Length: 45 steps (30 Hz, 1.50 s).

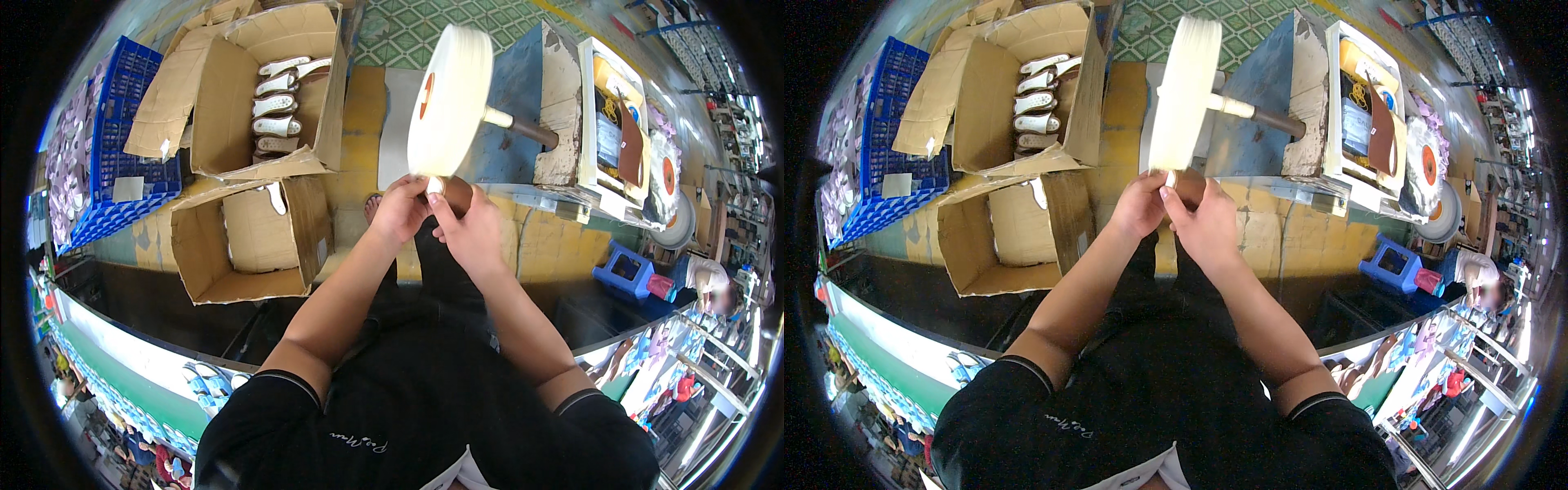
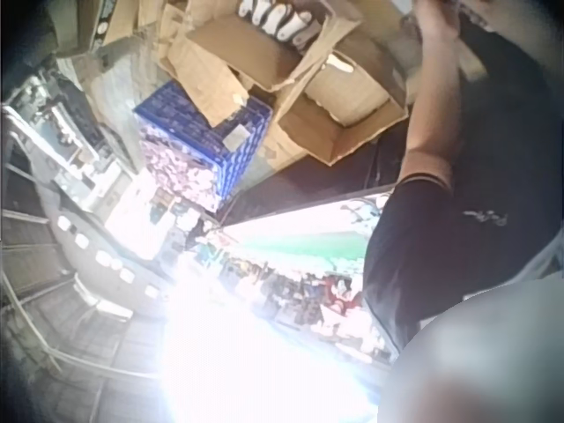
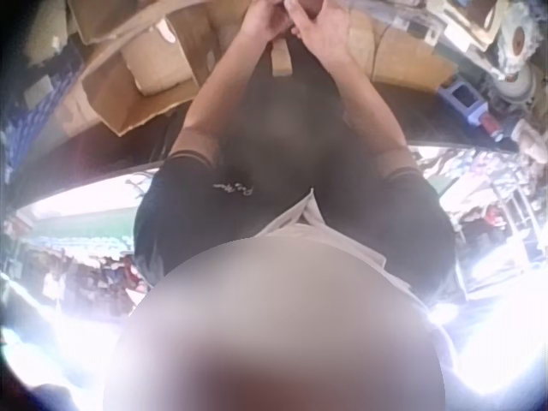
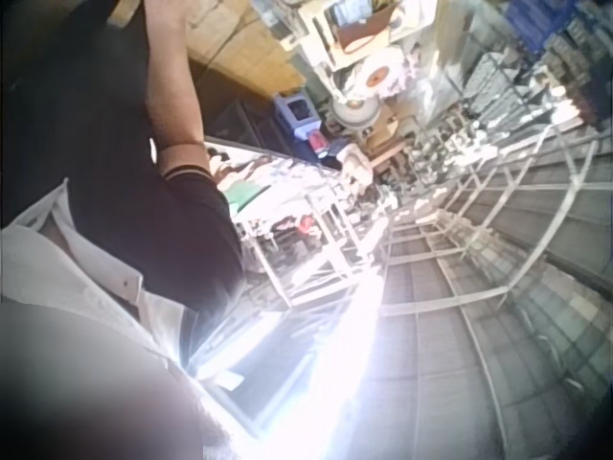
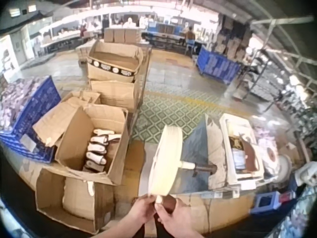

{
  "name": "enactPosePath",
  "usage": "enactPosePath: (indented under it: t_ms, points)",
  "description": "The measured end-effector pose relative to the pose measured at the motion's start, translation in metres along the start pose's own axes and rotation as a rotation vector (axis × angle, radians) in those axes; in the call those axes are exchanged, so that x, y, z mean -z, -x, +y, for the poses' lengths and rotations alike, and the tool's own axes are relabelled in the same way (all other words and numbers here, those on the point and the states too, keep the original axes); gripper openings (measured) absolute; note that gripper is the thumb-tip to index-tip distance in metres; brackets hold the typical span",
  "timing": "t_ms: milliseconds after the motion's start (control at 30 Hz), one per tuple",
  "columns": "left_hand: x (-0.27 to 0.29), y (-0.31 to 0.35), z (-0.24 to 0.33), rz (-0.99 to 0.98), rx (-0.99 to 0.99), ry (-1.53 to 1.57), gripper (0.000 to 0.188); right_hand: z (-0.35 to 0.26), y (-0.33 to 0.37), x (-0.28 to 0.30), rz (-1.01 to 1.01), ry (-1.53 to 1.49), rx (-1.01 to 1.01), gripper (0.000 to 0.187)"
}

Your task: The person repeatedly picks up shoe sole parts, applies adhesive from a rotating roller, and places them into cardboard boxes. The person handles each part one at a time, turning them over to coat different edges before stacking them in boxes.

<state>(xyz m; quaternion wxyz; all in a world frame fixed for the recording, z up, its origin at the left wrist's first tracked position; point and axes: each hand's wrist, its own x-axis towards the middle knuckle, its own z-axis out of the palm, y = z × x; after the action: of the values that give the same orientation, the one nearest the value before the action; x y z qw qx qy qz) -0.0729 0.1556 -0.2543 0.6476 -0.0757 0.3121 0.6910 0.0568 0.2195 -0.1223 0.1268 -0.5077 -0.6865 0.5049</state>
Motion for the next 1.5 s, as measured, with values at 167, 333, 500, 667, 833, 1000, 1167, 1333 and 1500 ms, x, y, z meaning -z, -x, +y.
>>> enactPosePath:
  t_ms: [167,333,500,667,833,1000,1167,1333,1500]
  points:
    - [-0.01,0.027,-0.007,-0.099,0.004,0.024,0.028,0.008,0.028,0.01,0.021,0.106,0.084,0.053]
    - [-0.019,0.077,-0.015,-0.209,0.047,0.017,0.044,-0.001,0.087,0.038,-0.099,0.188,0.159,0.059]
    - [-0.034,0.115,-0.003,-0.39,-0.047,-0.165,0.039,-0.01,0.133,0.063,-0.229,0.26,0.327,0.074]
    - [-0.068,0.142,0.029,-0.589,-0.321,-0.42,0.037,-0.017,0.156,0.073,-0.205,0.139,0.549,0.078]
    - [-0.092,0.165,0.047,-0.658,-0.471,-0.494,0.041,-0.028,0.169,0.08,-0.215,0.054,0.701,0.077]
    - [-0.089,0.174,0.044,-0.609,-0.516,-0.518,0.044,-0.028,0.17,0.08,-0.292,-0.018,0.66,0.073]
    - [-0.065,0.163,0.026,-0.419,-0.47,-0.46,0.041,-0.016,0.158,0.072,-0.406,-0.181,0.406,0.064]
    - [-0.02,0.124,-0.002,-0.12,-0.259,-0.256,0.041,0.014,0.11,0.031,-0.427,-0.412,0.021,0.051]
    - [0.023,0.072,-0.019,0.032,-0.004,-0.091,0.034,0.038,0.056,-0.011,-0.349,-0.451,-0.235,0.051]
